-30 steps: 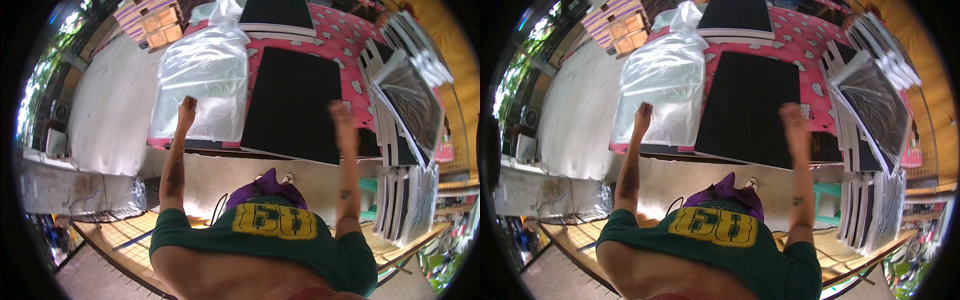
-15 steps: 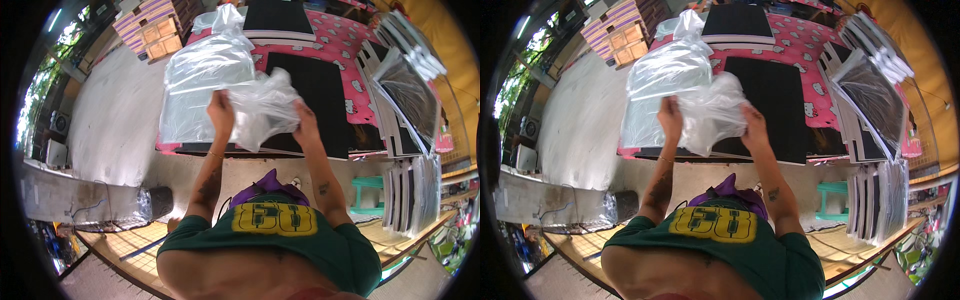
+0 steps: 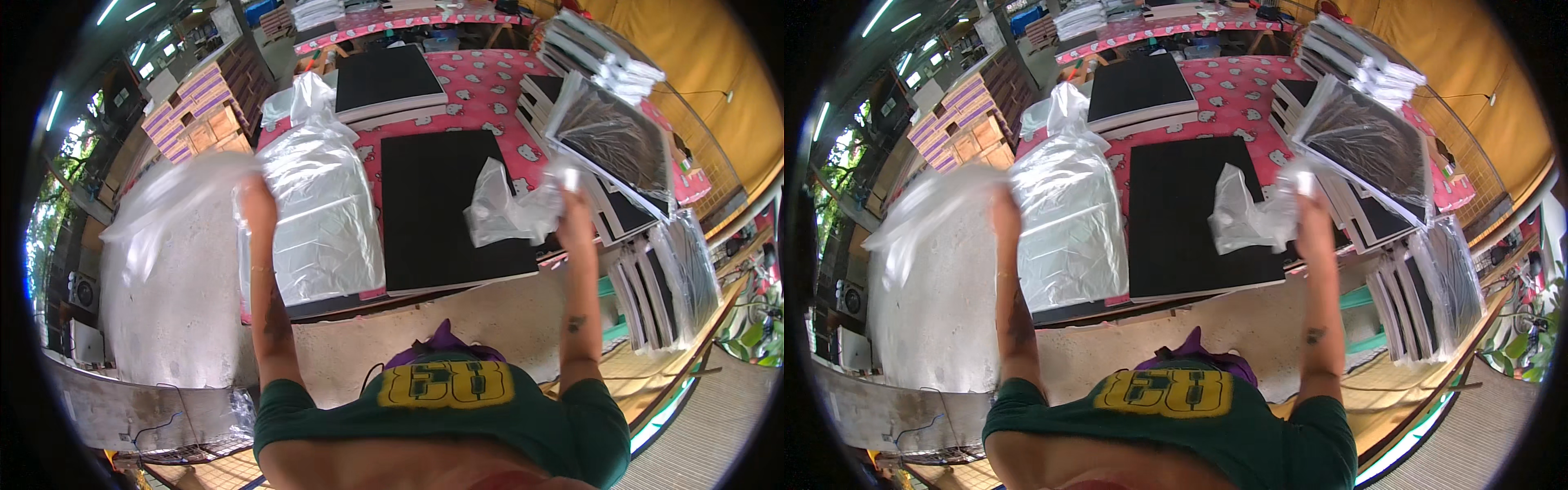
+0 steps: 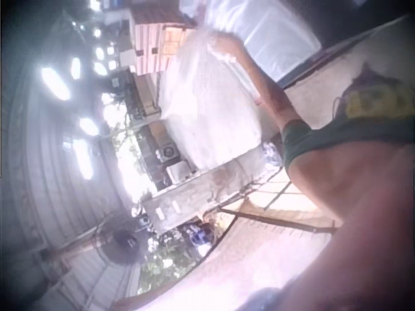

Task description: The person packages sheets of paper by placing each sheet into a plastic bag, folding the bag over the paper, and stacking the completed items.

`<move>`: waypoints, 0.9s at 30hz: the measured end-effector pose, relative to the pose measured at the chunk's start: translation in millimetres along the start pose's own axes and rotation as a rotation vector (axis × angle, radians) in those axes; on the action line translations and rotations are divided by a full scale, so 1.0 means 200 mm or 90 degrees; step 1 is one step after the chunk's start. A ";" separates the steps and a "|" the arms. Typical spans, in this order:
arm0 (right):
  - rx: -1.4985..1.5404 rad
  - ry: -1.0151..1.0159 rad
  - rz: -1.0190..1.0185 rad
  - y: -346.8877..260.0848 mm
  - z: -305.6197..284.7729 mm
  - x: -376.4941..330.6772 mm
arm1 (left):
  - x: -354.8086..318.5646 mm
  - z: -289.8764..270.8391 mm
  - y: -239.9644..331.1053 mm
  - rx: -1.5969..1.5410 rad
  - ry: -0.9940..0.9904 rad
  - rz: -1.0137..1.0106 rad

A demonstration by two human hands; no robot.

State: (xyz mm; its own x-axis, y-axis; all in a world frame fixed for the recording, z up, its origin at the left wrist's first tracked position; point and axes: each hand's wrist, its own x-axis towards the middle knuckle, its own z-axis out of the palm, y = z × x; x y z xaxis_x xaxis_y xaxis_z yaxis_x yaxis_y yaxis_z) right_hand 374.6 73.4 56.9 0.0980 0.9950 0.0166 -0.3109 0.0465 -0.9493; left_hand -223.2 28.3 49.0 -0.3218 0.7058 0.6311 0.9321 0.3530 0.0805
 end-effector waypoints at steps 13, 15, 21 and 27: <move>0.650 -0.278 0.205 0.18 0.31 -0.18 | -0.35 -0.01 0.81 -0.959 -0.189 -0.236; 0.508 -0.159 0.193 0.02 0.19 -0.15 | -0.25 -0.02 0.54 -0.947 -0.261 -0.405; 0.322 -0.159 0.060 -0.11 0.15 -0.06 | 0.15 -0.43 0.63 -1.103 -0.238 -0.302; 0.425 -0.401 0.218 0.06 0.56 -0.15 | -0.33 0.02 1.14 -0.689 -0.254 0.313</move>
State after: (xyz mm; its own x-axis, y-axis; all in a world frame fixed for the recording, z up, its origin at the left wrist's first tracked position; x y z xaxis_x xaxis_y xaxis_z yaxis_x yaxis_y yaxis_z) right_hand 262.9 53.5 80.4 -0.5595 0.8197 0.1226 -0.7189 -0.4063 -0.5639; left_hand 9.8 63.7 22.9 0.2459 0.8227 0.5125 0.5649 -0.5513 0.6140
